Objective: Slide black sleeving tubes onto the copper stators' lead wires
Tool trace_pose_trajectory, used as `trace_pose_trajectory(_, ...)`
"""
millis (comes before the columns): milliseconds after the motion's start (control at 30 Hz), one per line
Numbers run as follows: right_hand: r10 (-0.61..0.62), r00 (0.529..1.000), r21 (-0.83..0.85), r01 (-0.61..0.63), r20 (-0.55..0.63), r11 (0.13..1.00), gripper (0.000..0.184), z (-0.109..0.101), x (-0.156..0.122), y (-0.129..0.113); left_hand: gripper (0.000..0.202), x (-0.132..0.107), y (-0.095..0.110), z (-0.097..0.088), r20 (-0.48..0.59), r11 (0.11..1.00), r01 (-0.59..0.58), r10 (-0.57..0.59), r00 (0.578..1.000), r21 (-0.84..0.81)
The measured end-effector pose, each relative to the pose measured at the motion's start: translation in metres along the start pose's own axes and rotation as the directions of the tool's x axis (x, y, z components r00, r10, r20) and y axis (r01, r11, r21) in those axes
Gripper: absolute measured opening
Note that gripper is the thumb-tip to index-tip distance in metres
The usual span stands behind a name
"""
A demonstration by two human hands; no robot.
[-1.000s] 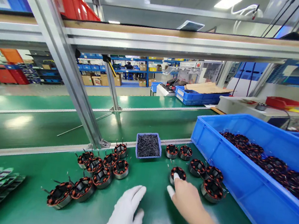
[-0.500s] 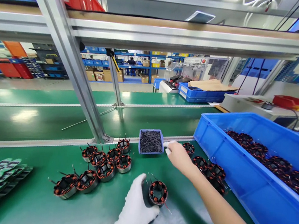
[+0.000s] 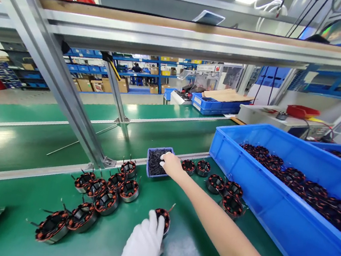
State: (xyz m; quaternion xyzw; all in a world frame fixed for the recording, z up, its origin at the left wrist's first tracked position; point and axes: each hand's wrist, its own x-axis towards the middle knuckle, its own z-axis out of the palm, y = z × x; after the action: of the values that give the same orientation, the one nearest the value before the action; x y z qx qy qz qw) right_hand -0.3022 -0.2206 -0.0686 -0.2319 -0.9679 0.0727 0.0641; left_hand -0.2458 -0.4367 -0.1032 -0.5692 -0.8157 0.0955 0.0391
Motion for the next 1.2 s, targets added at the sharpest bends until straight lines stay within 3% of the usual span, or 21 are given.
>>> trace_pose_trajectory(67, 0.002, 1.0, -0.001, -0.002, 0.001, 1.0, 0.021, 0.001, 0.001, 0.002, 0.054, -0.014, -0.007, -0.013, 0.085, 0.992, 0.032, -0.022, 0.996, -0.12)
trace_pose_trajectory(133, 0.008, 1.0, -0.001, -0.008, -0.003, 1.0, 0.021, 0.001, 0.001, 0.004, 0.04, -0.021, -0.022, -0.031, 0.116, 0.95, 0.005, 0.033, 0.993, -0.314)
trace_pose_trajectory(200, 0.019, 1.0, 0.001, -0.019, -0.01, 1.0, 0.021, 0.001, 0.002, 0.005, 0.022, -0.018, -0.039, -0.045, 0.087, 0.847, 0.006, 0.047, 0.995, -0.531)
trace_pose_trajectory(233, 0.027, 1.0, 0.003, -0.027, -0.014, 1.0, 0.02, 0.001, 0.002, 0.006, 0.024, -0.013, -0.047, -0.047, 0.064, 0.783, 0.037, 0.003, 0.998, -0.622)
trace_pose_trajectory(333, 0.044, 0.999, 0.016, -0.043, -0.032, 0.999, 0.018, 0.001, 0.001, 0.008, 0.025, 0.007, -0.058, -0.033, 0.057, 0.591, 0.11, -0.108, 0.993, -0.799)
trace_pose_trajectory(467, 0.055, 0.996, 0.054, -0.051, -0.073, 0.997, 0.019, -0.006, -0.001, 0.009, 0.025, 0.024, -0.049, 0.001, 0.106, 0.315, 0.101, 0.0, 0.994, -0.944)
trace_pose_trajectory(567, 0.066, 0.992, 0.095, -0.055, -0.11, 0.994, 0.03, -0.014, -0.01, 0.009, 0.018, 0.026, -0.04, 0.013, 0.097, 0.206, 0.097, -0.013, 0.995, -0.974)
trace_pose_trajectory(667, 0.049, 0.99, 0.145, -0.03, -0.129, 0.989, 0.032, -0.017, -0.038, 0.006, 0.015, 0.023, -0.04, 0.014, 0.071, 0.175, 0.067, 0.017, 0.997, -0.982)
trace_pose_trajectory(767, -0.048, 0.996, 0.285, 0.069, -0.08, 0.956, 0.024, -0.008, -0.08, 0.003, 0.014, 0.017, -0.045, 0.012, 0.053, 0.204, 0.039, 0.065, 0.996, -0.978)
trace_pose_trajectory(900, -0.155, 0.988, 0.638, 0.109, 0.016, 0.762, 0.02, 0.009, -0.125, 0.002, 0.018, 0.013, -0.052, 0.009, 0.058, 0.284, 0.014, 0.144, 0.988, -0.959)
trace_pose_trajectory(1000, -0.158, 0.987, 0.708, 0.081, 0.043, 0.702, 0.021, 0.014, -0.134, 0.001, 0.025, 0.013, -0.054, 0.007, 0.076, 0.295, 0.021, 0.175, 0.982, -0.955)
trace_pose_trajectory(1200, -0.2, 0.978, 0.712, 0.1, 0.057, 0.695, 0.022, 0.011, -0.129, -0.004, 0.023, 0.013, -0.052, 0.01, 0.068, 0.296, 0.013, 0.173, 0.983, -0.955)
